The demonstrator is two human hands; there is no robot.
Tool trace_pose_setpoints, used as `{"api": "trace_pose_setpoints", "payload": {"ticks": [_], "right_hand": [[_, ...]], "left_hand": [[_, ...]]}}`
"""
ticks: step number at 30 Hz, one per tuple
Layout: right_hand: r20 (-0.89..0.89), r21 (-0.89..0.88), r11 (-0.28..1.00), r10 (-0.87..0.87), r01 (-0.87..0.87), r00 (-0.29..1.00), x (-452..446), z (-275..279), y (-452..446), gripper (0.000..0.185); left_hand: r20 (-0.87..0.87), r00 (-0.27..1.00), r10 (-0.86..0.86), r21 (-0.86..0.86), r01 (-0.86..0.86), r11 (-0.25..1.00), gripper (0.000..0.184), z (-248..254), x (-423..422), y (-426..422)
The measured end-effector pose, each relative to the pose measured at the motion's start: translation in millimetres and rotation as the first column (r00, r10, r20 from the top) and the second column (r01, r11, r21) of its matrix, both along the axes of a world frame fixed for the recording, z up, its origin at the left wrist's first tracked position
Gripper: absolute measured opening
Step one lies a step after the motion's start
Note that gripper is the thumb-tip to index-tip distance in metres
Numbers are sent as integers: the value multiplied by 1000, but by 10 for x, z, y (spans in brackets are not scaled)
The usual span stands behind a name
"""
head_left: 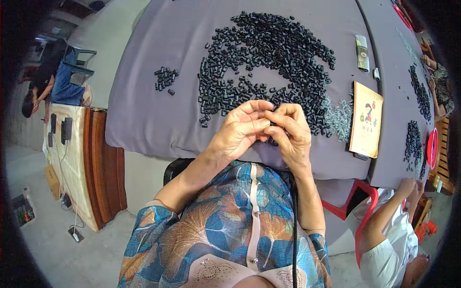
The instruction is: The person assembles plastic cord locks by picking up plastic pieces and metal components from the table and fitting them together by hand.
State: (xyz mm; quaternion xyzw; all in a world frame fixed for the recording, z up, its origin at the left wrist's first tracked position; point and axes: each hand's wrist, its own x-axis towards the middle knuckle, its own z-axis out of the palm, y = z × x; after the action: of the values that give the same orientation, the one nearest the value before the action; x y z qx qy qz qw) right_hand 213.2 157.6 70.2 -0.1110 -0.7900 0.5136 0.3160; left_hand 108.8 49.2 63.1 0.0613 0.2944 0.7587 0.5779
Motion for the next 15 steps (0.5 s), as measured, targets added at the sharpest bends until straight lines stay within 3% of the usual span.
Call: {"api": "trace_pose_setpoints", "payload": {"ticks": [3, 4, 7, 11, 15], "right_hand": [[13, -307, 952, 14, -9, 1000, 44, -89, -54, 21], [54, -411, 909, -57, 75, 997, 41, -89, -104, 13], [32, -495, 867, -49, 58, 998, 42, -70, -131, 12], [-130, -489, 870, -10, -56, 991, 40, -142, -126, 11], [-72, -513, 858, -33, -9, 997, 70, -122, -156, 8]], "left_hand": [[-33, 999, 12, 3, -12, 1000, 19, -110, 10, -9], [-39, 999, 14, -5, -14, 1000, 18, -106, 9, -12], [-69, 997, 27, -31, -29, 999, 15, -73, 5, -33], [-201, 978, 57, -27, -64, 998, 15, -81, 14, -30], [-296, 952, 81, -34, -95, 995, 15, -130, 36, -29]]}}
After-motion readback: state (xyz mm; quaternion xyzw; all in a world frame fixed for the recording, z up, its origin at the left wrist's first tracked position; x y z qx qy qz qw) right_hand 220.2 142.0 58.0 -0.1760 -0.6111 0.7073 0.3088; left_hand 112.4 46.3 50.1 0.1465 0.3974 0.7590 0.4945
